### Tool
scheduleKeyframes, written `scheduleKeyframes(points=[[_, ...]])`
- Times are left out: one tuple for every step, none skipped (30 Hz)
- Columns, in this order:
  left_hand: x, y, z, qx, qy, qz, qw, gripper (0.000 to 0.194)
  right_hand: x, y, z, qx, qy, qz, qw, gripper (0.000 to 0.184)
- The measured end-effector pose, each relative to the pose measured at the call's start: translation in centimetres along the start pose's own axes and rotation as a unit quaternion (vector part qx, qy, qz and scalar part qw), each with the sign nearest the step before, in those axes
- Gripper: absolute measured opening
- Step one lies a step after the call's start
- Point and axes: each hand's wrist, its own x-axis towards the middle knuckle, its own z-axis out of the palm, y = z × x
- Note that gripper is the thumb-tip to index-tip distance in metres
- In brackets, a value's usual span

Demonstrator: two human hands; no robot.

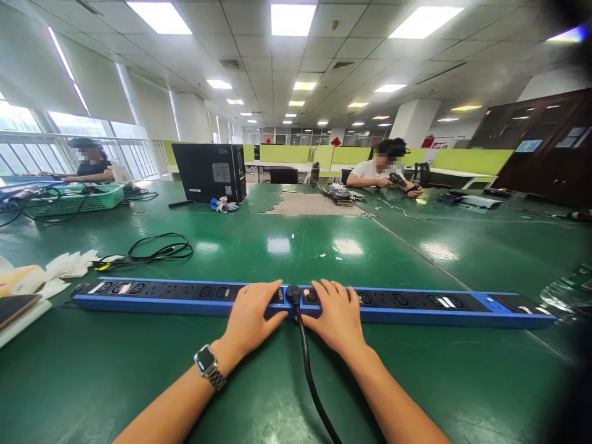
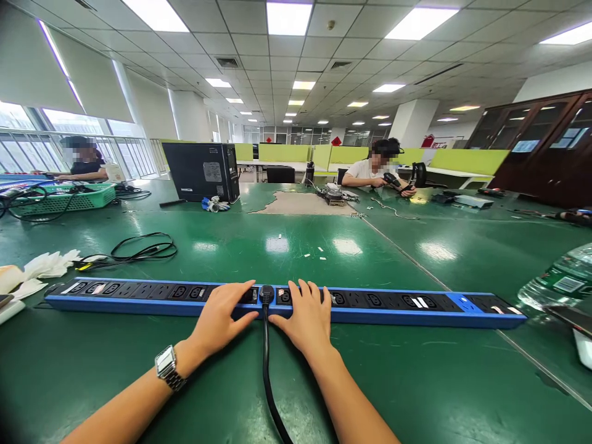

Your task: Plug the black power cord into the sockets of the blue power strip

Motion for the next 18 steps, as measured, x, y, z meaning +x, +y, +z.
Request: scheduleKeyframes(points=[[0.8,0.8,0.5,-0.009,-0.011,-0.002,1.000,0.052,0.0,-0.1,0.0,0.001,0.002,-0.002,1.000,0.065],[1.5,1.4,0.9,-0.015,-0.024,-0.006,1.000,0.050,0.0,-0.1,-0.1,0.003,0.004,-0.003,1.000,0.064],[2.1,1.9,1.2,-0.020,-0.037,-0.009,0.999,0.046,0.0,-0.2,-0.1,0.006,0.006,-0.003,1.000,0.064],[2.6,2.1,1.5,-0.025,-0.048,-0.013,0.998,0.040,0.0,-0.2,-0.1,0.008,0.008,-0.004,1.000,0.065],[2.9,2.3,1.8,-0.030,-0.052,-0.016,0.998,0.035,-0.1,-0.3,-0.1,0.011,0.011,-0.004,1.000,0.064],[3.1,2.3,2.0,-0.037,-0.051,-0.017,0.998,0.031,-0.1,-0.3,-0.1,0.014,0.016,-0.005,1.000,0.064],[3.1,2.2,2.3,-0.044,-0.044,-0.016,0.998,0.029,-0.1,-0.3,-0.1,0.016,0.021,-0.006,1.000,0.064],[3.0,2.1,2.5,-0.053,-0.031,-0.014,0.998,0.028,-0.1,-0.2,-0.1,0.018,0.026,-0.008,0.999,0.064],[3.0,2.0,2.6,-0.065,-0.015,-0.013,0.998,0.029,-0.1,-0.2,-0.1,0.018,0.029,-0.008,0.999,0.064],[2.9,1.9,2.7,-0.081,0.006,-0.017,0.997,0.029,-0.1,-0.2,0.0,0.018,0.029,-0.008,0.999,0.065],[3.0,2.0,2.7,-0.102,0.032,-0.027,0.994,0.029,0.0,-0.2,0.0,0.018,0.027,-0.007,0.999,0.066],[3.2,2.0,2.5,-0.126,0.062,-0.042,0.989,0.029,0.0,-0.2,-0.1,0.017,0.024,-0.006,1.000,0.068],[3.6,2.1,2.3,-0.149,0.096,-0.061,0.982,0.029,0.0,-0.1,-0.1,0.016,0.019,-0.004,1.000,0.069],[3.9,2.2,1.8,-0.169,0.132,-0.078,0.974,0.030,0.0,-0.1,-0.1,0.015,0.016,-0.003,1.000,0.071],[4.3,2.3,1.3,-0.181,0.166,-0.091,0.965,0.031,0.0,-0.1,-0.1,0.016,0.013,-0.002,1.000,0.072],[4.5,2.3,0.6,-0.186,0.194,-0.098,0.958,0.033,0.0,-0.1,0.0,0.016,0.011,-0.001,1.000,0.073],[4.6,2.1,-0.2,-0.183,0.214,-0.099,0.955,0.035,0.0,-0.1,0.0,0.017,0.010,0.000,1.000,0.073],[4.5,1.7,-1.0,-0.174,0.225,-0.098,0.954,0.036,0.0,-0.1,0.0,0.019,0.009,0.001,1.000,0.073]])
